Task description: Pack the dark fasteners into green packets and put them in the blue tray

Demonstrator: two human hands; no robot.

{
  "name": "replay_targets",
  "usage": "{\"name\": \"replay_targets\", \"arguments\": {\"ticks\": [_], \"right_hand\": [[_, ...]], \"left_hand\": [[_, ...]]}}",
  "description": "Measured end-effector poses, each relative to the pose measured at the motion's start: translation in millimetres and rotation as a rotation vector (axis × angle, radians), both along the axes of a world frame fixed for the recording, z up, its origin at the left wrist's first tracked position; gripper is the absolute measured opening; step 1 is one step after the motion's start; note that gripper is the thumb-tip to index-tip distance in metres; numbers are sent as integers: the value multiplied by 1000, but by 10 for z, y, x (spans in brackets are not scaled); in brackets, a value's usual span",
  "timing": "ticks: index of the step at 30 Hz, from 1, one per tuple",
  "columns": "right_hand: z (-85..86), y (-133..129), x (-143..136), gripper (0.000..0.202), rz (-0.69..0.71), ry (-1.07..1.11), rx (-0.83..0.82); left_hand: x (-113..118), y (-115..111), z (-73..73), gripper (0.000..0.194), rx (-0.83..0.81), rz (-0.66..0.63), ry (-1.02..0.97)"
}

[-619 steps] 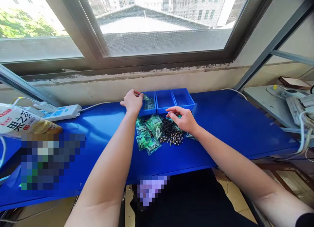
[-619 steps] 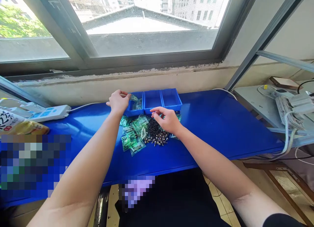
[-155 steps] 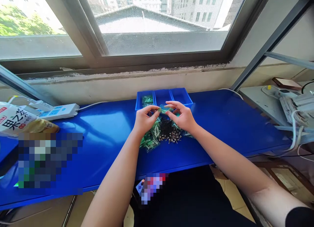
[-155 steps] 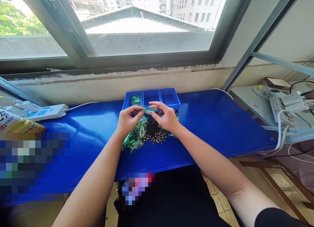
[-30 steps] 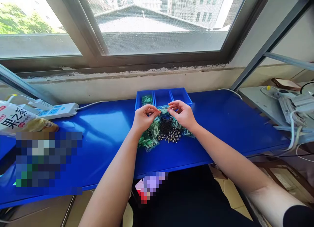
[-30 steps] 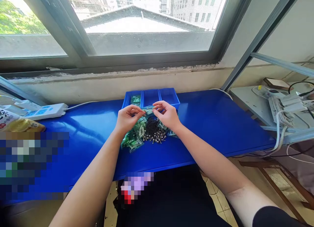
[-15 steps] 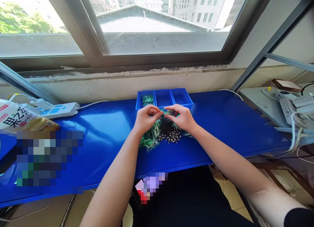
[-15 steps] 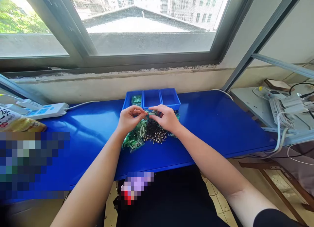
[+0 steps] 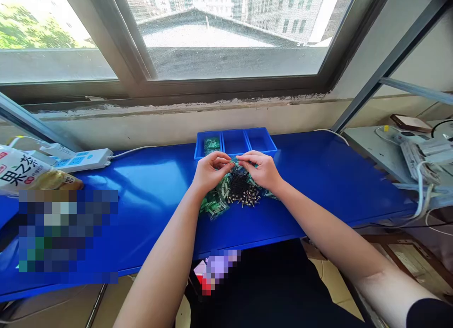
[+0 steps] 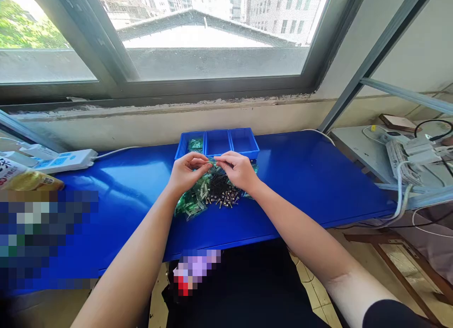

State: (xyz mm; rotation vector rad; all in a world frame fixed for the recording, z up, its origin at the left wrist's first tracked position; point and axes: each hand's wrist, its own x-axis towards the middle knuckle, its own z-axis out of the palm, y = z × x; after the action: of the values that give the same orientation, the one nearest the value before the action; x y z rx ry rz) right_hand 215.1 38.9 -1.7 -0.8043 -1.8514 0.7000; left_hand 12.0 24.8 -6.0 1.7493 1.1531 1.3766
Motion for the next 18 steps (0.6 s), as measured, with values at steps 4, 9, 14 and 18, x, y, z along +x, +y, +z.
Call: {"name": "replay_targets", "arguments": {"ticks": [4,9,14,18], "right_hand": [[-8,2,3,25,-16,8,-33],[-63,35,-9,59,23,145,-210],[-84,72,-12,60,55,189,-313],[-81,73,-11,57,54,212,-347]], "left_hand": [[1,-15,15,28,-36,-13,-2],[9,-25,64,30,-31,10,-116],[-17,-8,81,34,-40,28,-214],[-34,2,55,38,-73,12,-189]]}}
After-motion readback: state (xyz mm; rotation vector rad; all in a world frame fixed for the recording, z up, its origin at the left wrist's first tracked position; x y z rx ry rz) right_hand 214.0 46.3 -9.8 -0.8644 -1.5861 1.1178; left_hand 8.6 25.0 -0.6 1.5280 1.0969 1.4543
